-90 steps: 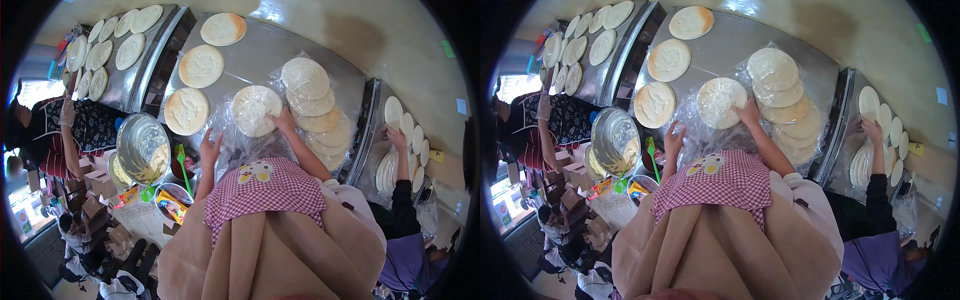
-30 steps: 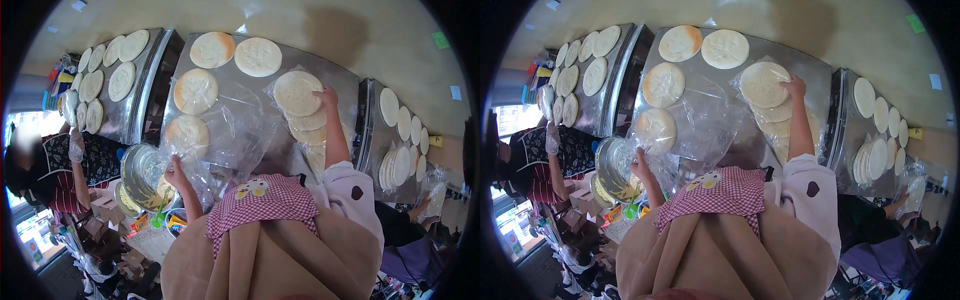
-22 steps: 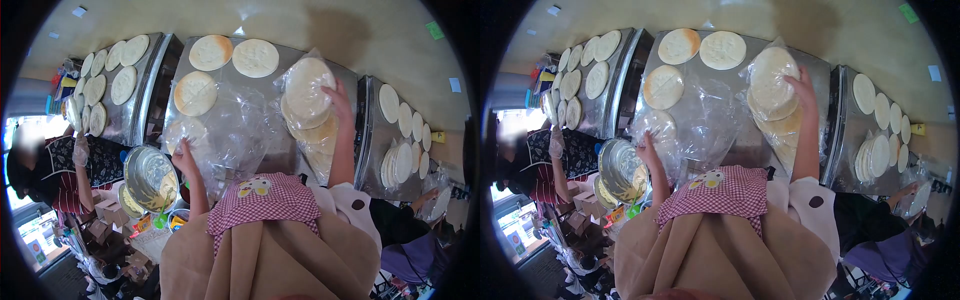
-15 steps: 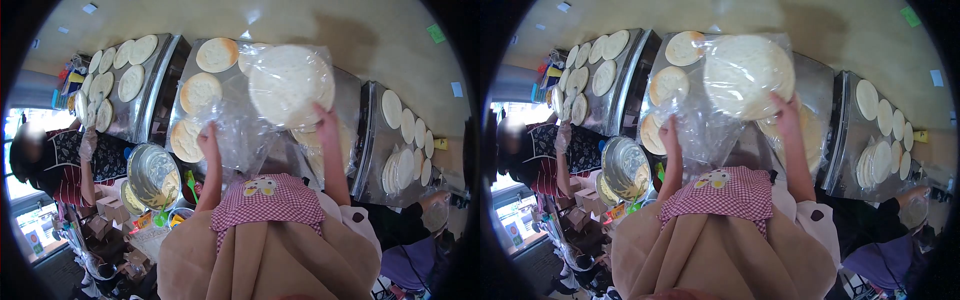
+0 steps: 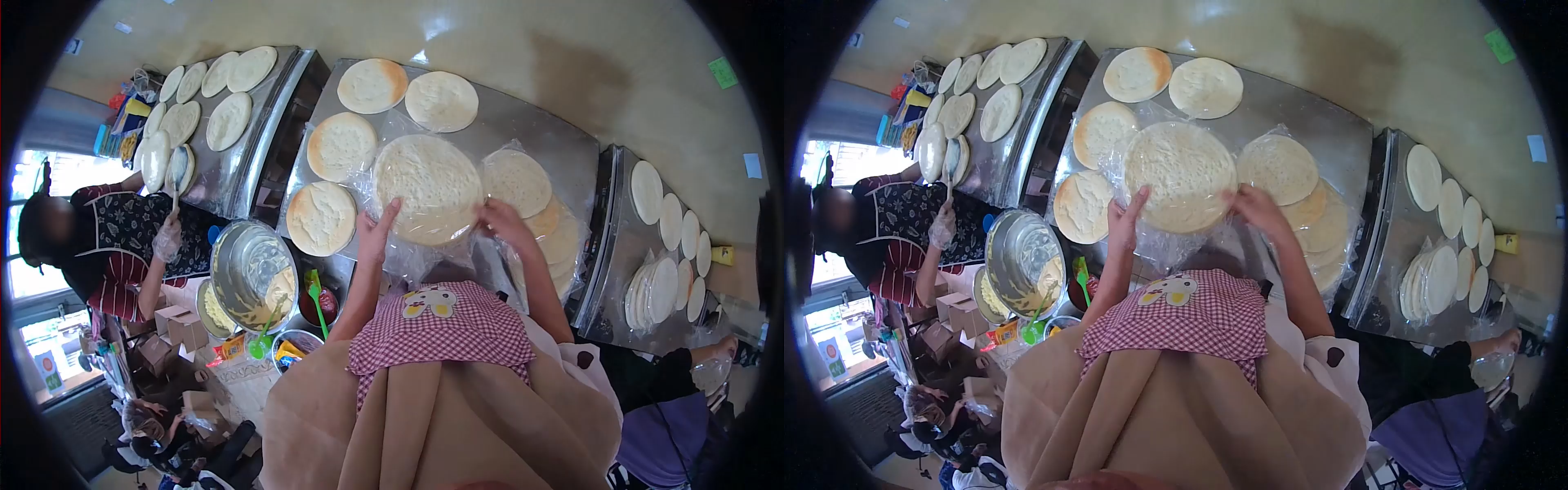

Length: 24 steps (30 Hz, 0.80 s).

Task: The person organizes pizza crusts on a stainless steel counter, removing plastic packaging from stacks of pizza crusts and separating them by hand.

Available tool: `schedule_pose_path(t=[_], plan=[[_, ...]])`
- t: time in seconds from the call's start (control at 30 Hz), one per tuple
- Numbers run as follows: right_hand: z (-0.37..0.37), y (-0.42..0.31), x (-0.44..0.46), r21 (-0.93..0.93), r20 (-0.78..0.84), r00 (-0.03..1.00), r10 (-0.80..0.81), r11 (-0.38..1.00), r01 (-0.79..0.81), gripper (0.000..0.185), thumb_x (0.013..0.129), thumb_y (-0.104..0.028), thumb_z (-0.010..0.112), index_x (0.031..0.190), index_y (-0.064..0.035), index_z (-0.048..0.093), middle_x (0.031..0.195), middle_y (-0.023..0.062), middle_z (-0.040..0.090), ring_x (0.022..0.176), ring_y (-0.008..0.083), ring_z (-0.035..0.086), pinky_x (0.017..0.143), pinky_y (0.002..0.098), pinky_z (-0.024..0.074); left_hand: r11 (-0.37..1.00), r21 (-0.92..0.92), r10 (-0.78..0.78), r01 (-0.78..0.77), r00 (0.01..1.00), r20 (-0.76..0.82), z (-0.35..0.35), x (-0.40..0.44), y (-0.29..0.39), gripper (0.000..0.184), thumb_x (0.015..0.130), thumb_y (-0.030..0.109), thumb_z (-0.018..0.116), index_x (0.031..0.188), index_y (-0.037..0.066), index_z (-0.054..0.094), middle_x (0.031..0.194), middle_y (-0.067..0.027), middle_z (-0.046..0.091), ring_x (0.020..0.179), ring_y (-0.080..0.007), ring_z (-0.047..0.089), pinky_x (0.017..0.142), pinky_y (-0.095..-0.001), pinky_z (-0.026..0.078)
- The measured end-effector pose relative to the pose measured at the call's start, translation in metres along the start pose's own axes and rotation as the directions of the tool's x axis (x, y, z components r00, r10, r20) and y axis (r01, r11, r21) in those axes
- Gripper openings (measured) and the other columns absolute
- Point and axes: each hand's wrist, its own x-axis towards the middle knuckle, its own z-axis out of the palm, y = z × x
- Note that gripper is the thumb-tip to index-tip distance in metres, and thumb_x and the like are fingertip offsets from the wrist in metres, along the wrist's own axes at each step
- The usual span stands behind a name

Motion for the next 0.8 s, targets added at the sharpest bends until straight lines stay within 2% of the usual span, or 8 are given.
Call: schedule_pose_path(t=[0.07,0.13,0.2,0.37,0.57,0.67,0.77,0.8], plan=[[-0.01,-0.018,-0.012,-0.546,-0.528,0.772,-0.353,0.838,0.009,0.031,0.082,-0.025,0.062,0.108,-0.0093,0.058,0.103,0.01,0.059,0.073,0.0217,0.061,0.062,0.0308,0.0479,0.999,0.023,0.045,-0.046,0.997,0.063,-0.007,0.0,0.002,0.037,0.078,0.018,0.069,0.104,-0.005,0.057,0.098,-0.0106,0.062,0.087,-0.014,0.058,0.079,-0.0266,0.045],[-0.007,-0.056,-0.018,-0.67,-0.551,0.368,-0.749,0.66,0.339,0.033,0.084,-0.024,0.059,0.114,-0.0105,0.055,0.104,0.0107,0.058,0.074,0.0257,0.061,0.064,0.0315,0.0482,0.99,0.091,0.099,-0.112,0.985,0.138,-0.013,0.003,0.001,0.03,0.079,0.017,0.068,0.1,-0.003,0.06,0.094,-0.008,0.064,0.084,-0.0119,0.058,0.076,-0.0255,0.045],[0.012,-0.105,-0.029,-0.496,-0.395,0.513,-0.762,0.647,0.579,0.033,0.086,-0.021,0.055,0.117,-0.0134,0.053,0.109,0.0074,0.056,0.087,0.0256,0.059,0.069,0.0341,0.0489,0.989,0.121,0.068,-0.091,0.981,0.179,-0.015,0.0,0.002,0.029,0.08,0.017,0.067,0.101,-0.002,0.06,0.094,-0.0065,0.064,0.083,-0.0108,0.058,0.076,-0.0256,0.045],[0.038,-0.151,0.0,-0.866,0.01,0.306,-0.952,0.144,0.478,0.027,0.085,-0.017,0.055,0.111,-0.0145,0.057,0.115,0.0014,0.052,0.095,0.0222,0.056,0.076,0.0347,0.0486,0.985,0.152,0.042,-0.079,0.971,0.233,-0.015,-0.009,0.006,0.029,0.082,0.018,0.066,0.103,-0.001,0.06,0.095,-0.005,0.063,0.084,-0.0102,0.057,0.077,-0.0262,0.044],[0.024,-0.151,0.023,-0.726,0.145,0.488,-0.861,0.243,0.643,0.014,0.087,-0.017,0.054,0.096,-0.0094,0.06,0.101,0.0005,0.054,0.083,0.016,0.057,0.07,0.0282,0.0479,0.993,0.111,0.002,-0.029,0.973,0.231,-0.029,-0.011,0.001,0.043,0.084,0.026,0.063,0.116,0.0,0.051,0.108,-0.0068,0.059,0.097,-0.0132,0.055,0.086,-0.0284,0.041],[0.018,-0.146,0.031,-0.499,-0.072,0.406,-0.911,0.385,0.776,0.01,0.086,-0.015,0.055,0.093,-0.0082,0.058,0.091,0.0046,0.055,0.082,0.0197,0.058,0.07,0.0286,0.0464,1.0,-0.014,-0.02,0.022,0.99,0.137,-0.038,-0.008,-0.008,0.045,0.085,0.029,0.062,0.118,0.001,0.05,0.109,-0.0055,0.058,0.098,-0.0132,0.053,0.088,-0.0283,0.04],[0.019,-0.129,0.031,-0.057,-0.557,0.485,-0.674,0.614,0.788,0.015,0.086,-0.014,0.057,0.099,-0.0079,0.053,0.087,0.0048,0.054,0.081,0.0158,0.056,0.068,0.027,0.0447,0.992,-0.103,-0.061,0.067,0.997,0.056,-0.042,-0.006,-0.01,0.044,0.086,0.029,0.061,0.117,0.001,0.05,0.108,-0.0051,0.058,0.098,-0.0132,0.053,0.088,-0.0283,0.04],[0.025,-0.11,0.037,-0.125,-0.554,0.437,-0.709,0.589,0.798,0.017,0.086,-0.015,0.057,0.1,-0.0078,0.052,0.086,0.0042,0.054,0.079,0.0148,0.056,0.067,0.0265,0.0446,0.992,-0.113,-0.047,0.052,0.998,0.045,-0.038,-0.008,-0.007,0.043,0.086,0.029,0.061,0.116,0.0,0.051,0.108,-0.0061,0.059,0.097,-0.0132,0.053,0.088,-0.0281,0.04]])
